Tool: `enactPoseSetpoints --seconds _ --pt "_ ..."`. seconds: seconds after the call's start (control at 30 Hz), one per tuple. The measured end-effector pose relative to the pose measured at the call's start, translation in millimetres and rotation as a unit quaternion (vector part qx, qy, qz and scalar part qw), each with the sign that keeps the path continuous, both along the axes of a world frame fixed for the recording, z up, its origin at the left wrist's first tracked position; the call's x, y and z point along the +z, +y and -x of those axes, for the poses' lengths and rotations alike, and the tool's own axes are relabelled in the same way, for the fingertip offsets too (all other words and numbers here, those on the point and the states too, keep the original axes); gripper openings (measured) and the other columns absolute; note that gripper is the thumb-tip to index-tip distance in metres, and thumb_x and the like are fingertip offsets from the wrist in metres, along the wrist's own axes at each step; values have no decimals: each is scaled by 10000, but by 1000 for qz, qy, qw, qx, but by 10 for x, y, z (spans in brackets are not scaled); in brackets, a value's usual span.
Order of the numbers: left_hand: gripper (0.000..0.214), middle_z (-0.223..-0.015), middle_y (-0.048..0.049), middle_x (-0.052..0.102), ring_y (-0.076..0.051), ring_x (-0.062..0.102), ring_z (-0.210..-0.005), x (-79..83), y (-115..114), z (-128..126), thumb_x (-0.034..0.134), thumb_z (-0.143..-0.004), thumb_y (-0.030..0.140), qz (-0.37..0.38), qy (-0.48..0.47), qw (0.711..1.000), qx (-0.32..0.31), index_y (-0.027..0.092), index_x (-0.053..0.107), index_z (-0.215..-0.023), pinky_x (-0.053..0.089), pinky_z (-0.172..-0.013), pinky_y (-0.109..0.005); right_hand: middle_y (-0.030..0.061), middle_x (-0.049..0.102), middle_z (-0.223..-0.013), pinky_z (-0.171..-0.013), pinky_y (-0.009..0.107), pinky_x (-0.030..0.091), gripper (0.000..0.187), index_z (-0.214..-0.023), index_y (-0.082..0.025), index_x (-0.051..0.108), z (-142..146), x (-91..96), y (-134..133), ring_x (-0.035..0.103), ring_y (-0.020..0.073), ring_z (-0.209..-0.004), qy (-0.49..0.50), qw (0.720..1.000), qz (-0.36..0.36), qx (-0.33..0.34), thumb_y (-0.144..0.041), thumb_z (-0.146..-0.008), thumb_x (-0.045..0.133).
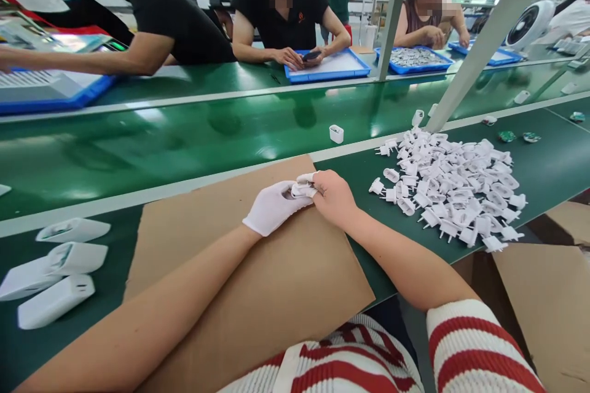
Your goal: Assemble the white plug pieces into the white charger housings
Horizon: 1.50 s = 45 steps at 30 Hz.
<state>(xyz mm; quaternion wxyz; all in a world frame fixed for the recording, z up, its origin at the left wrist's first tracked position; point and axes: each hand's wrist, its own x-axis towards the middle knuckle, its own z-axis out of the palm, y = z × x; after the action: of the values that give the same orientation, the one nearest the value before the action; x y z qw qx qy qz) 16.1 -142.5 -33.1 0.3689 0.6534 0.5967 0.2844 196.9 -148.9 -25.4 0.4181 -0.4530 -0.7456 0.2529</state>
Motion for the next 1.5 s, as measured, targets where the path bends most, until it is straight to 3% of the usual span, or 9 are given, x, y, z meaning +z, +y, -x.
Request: enactPoseSetpoints --seconds 0.13,0.27,0.47,0.63,0.87,1.0,1.1,1.2,1.5 --pt "341 -894 -10 764 -205 684 -849 -7 2 7 807 -736 508 -2 -4 1000 -7 209 754 -892 565 -806 -283 40 765 -1033 -932 344 514 268 -1110 -253 771 0 -4 25 645 213 -1014 -52 998 -23 12 -178 -936 582" --pt "394 -907 -15 767 -212 680 -862 -31 15 9 806 -712 556 -9 -12 1000 -9 206 748 -883 550 -795 -281 58 737 -943 -829 323 504 244 -984 -222 743 -6 -36 55 617 221 -946 -100 992 -81 15 -129 -916 528" --pt "392 -875 -9 759 -216 678 -842 -43 20 14 797 -718 583 -8 -8 1000 -15 218 748 -854 534 -783 -298 57 718 -928 -811 327 498 197 -939 -236 691 11 -70 74 603 229 -924 -96 988 -121 10 -139 -923 521" --pt "380 -904 3 768 -236 699 -895 -55 16 13 782 -738 596 -19 -11 999 -25 240 759 -869 548 -843 -330 62 690 -879 -759 308 464 240 -871 -216 645 -3 -51 101 584 224 -884 -130 980 -143 32 -33 -843 491" --pt "583 -1132 23 785 -242 730 -1024 -166 -7 17 811 -779 465 -62 -57 996 -18 332 712 -1338 552 -1025 -360 48 658 -822 -696 302 393 272 -830 -217 609 7 23 81 522 215 -785 -202 971 -131 9 10 -762 477" --pt "412 -1060 27 778 -229 725 -961 -154 -14 25 772 -825 491 -57 14 998 -29 354 764 -1214 558 -934 -338 41 628 -761 -686 302 398 267 -756 -226 567 34 -7 66 511 212 -742 -213 969 -127 -15 21 -733 470" --pt "328 -923 2 748 -232 704 -870 -105 -25 10 730 -848 551 -50 116 992 -11 304 780 -1059 534 -800 -328 34 664 -804 -847 321 491 275 -794 -236 605 49 -47 76 582 217 -810 -184 975 -123 -16 7 -749 484" --pt "328 -899 -16 727 -234 689 -845 -54 -37 -11 692 -872 578 -48 192 980 -4 273 760 -974 496 -730 -316 25 708 -866 -1021 358 494 295 -849 -245 652 61 -61 78 645 220 -905 -152 982 -106 -21 -4 -767 503" --pt "295 -955 -39 733 -243 699 -906 -9 -97 -32 650 -902 535 -102 230 967 -26 253 721 -954 486 -757 -321 41 761 -945 -814 302 507 425 -986 -226 728 103 100 -92 677 226 -919 -180 982 -36 -53 30 -729 505"
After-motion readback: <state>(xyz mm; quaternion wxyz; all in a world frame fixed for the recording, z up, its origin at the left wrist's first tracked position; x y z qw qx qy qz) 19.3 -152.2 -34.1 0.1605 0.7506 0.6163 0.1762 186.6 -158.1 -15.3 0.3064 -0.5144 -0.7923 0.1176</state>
